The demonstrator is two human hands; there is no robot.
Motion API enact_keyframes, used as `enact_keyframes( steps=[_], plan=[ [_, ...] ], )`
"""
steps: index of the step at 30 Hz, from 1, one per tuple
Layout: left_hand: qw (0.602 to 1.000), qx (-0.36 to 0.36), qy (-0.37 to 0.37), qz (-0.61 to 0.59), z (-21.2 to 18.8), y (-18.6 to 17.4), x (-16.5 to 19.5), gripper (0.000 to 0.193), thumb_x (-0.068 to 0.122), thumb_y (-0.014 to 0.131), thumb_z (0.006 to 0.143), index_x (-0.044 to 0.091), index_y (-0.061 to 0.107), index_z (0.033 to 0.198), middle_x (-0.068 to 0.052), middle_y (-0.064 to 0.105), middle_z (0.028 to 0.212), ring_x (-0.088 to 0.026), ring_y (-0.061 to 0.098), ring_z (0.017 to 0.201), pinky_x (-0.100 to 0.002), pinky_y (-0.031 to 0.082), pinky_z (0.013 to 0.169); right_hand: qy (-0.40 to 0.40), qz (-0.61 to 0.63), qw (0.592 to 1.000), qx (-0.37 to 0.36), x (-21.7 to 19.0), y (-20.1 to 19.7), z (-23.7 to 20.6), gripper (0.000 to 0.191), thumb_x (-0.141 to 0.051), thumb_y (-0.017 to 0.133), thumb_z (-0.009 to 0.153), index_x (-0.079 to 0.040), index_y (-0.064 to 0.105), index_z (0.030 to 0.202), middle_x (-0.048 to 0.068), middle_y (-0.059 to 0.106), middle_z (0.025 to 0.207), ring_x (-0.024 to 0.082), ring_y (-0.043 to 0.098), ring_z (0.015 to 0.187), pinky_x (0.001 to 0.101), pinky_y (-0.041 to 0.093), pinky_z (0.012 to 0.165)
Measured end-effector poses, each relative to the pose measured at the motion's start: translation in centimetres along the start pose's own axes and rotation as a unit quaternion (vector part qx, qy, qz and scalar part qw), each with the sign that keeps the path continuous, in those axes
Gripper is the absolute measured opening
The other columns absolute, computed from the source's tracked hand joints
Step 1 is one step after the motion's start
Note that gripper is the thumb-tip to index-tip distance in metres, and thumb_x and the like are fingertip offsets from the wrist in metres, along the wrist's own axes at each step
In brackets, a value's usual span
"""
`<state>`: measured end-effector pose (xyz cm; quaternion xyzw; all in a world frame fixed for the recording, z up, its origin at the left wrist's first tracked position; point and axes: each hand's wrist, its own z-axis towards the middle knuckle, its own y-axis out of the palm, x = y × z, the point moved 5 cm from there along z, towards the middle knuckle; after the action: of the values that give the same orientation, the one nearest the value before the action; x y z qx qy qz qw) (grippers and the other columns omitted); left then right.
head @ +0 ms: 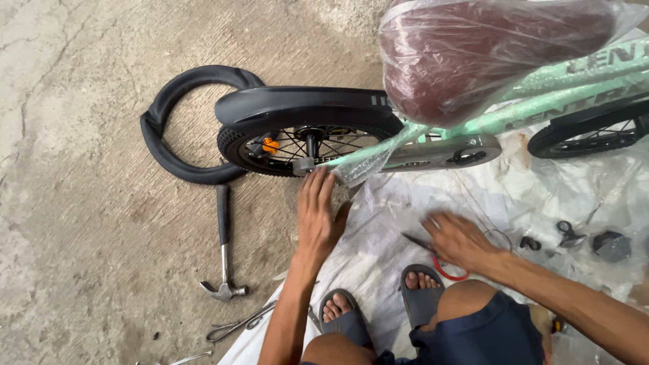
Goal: The person assembles a bicycle by securing the front wheel, attaching the rear fender, and fastening a reflector to the frame. They use zip ties and scissors to secure components and remove excess material.
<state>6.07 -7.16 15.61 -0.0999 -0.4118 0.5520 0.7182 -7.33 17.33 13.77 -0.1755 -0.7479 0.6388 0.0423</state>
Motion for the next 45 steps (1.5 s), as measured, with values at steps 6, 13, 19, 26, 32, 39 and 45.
enact_keyframes(
  steps=[6, 13, 19, 26, 32, 39, 45],
  plan=[
    [0.994, -0.077, 0.018, -0.082, 7.6, 4.0, -3.6, 0.03, -0.003, 0.073, 0.089, 0.009, 0.068, 0.115, -0.011, 0.071, 0.117, -0.032, 0.069, 0.112, -0.043, 0.063, 0.092, -0.178, -0.093, 0.93, 0.309, -2.1, -14.5, 8.5, 0.048, 0.001, 0.066, 0.081, 0.004, 0.062, 0.129, 0.02, 0.061, 0.13, 0.036, 0.065, 0.116, 0.0455, 0.056, 0.095],
    [0.99, -0.12, 0.042, -0.061, 8.0, 3.1, -4.8, 0.037, -0.015, 0.068, 0.075, 0.004, 0.071, 0.106, -0.015, 0.072, 0.107, -0.033, 0.071, 0.097, -0.037, 0.065, 0.078, -0.164, -0.098, 0.951, 0.243, -2.3, -17.5, 11.3, 0.027, 0.004, 0.067, 0.084, -0.004, 0.07, 0.11, 0.01, 0.065, 0.102, 0.025, 0.069, 0.091, 0.0336, 0.06, 0.068],
    [0.974, -0.073, 0.208, 0.053, 6.5, 2.2, -3.1, 0.037, -0.004, 0.077, 0.08, 0.009, 0.071, 0.115, -0.009, 0.072, 0.111, -0.026, 0.068, 0.106, -0.037, 0.059, 0.096, -0.282, -0.192, 0.9, 0.273, -2.6, -16.6, 9.5, 0.008, -0.01, 0.071, 0.078, -0.012, 0.068, 0.085, 0.0, 0.062, 0.085, 0.018, 0.065, 0.086, 0.0352, 0.059, 0.078],
    [0.96, -0.062, 0.249, 0.114, 4.7, 1.2, -1.4, 0.045, 0.005, 0.074, 0.08, 0.005, 0.071, 0.126, -0.004, 0.063, 0.109, -0.024, 0.061, 0.107, -0.042, 0.055, 0.102, -0.382, -0.275, 0.823, 0.317, -2.3, -15.0, 8.6, 0.003, -0.016, 0.072, 0.083, -0.013, 0.072, 0.084, -0.005, 0.059, 0.084, 0.013, 0.062, 0.087, 0.0358, 0.053, 0.095],
    [0.987, -0.093, 0.126, 0.026, 6.7, 1.5, 1.0, 0.032, 0.001, 0.068, 0.08, 0.0, 0.066, 0.112, -0.016, 0.063, 0.119, -0.033, 0.06, 0.109, -0.046, 0.055, 0.097, -0.413, -0.292, 0.804, 0.314, -1.7, -13.7, 8.6, 0.008, -0.018, 0.068, 0.081, -0.011, 0.071, 0.077, -0.003, 0.06, 0.084, 0.014, 0.064, 0.088, 0.0392, 0.05, 0.097],
    [0.972, -0.22, 0.023, -0.077, 9.8, 4.4, 0.2, 0.023, 0.005, 0.059, 0.101, 0.008, 0.062, 0.123, -0.014, 0.064, 0.12, -0.032, 0.073, 0.092, -0.036, 0.066, 0.076, -0.289, -0.19, 0.872, 0.346, 0.0, -10.3, 7.2, 0.015, -0.018, 0.071, 0.085, -0.008, 0.066, 0.095, 0.006, 0.061, 0.1, 0.026, 0.064, 0.101, 0.0462, 0.05, 0.101],
    [0.968, -0.246, 0.012, -0.051, 9.7, 4.2, 0.2, 0.022, 0.013, 0.061, 0.099, 0.01, 0.062, 0.12, -0.02, 0.06, 0.126, -0.038, 0.073, 0.086, -0.04, 0.064, 0.065, -0.143, 0.003, 0.918, 0.371, 2.4, -7.4, 8.3, 0.052, -0.023, 0.081, 0.091, -0.006, 0.045, 0.123, 0.021, 0.058, 0.115, 0.043, 0.061, 0.112, 0.0594, 0.047, 0.105]
  ],
)
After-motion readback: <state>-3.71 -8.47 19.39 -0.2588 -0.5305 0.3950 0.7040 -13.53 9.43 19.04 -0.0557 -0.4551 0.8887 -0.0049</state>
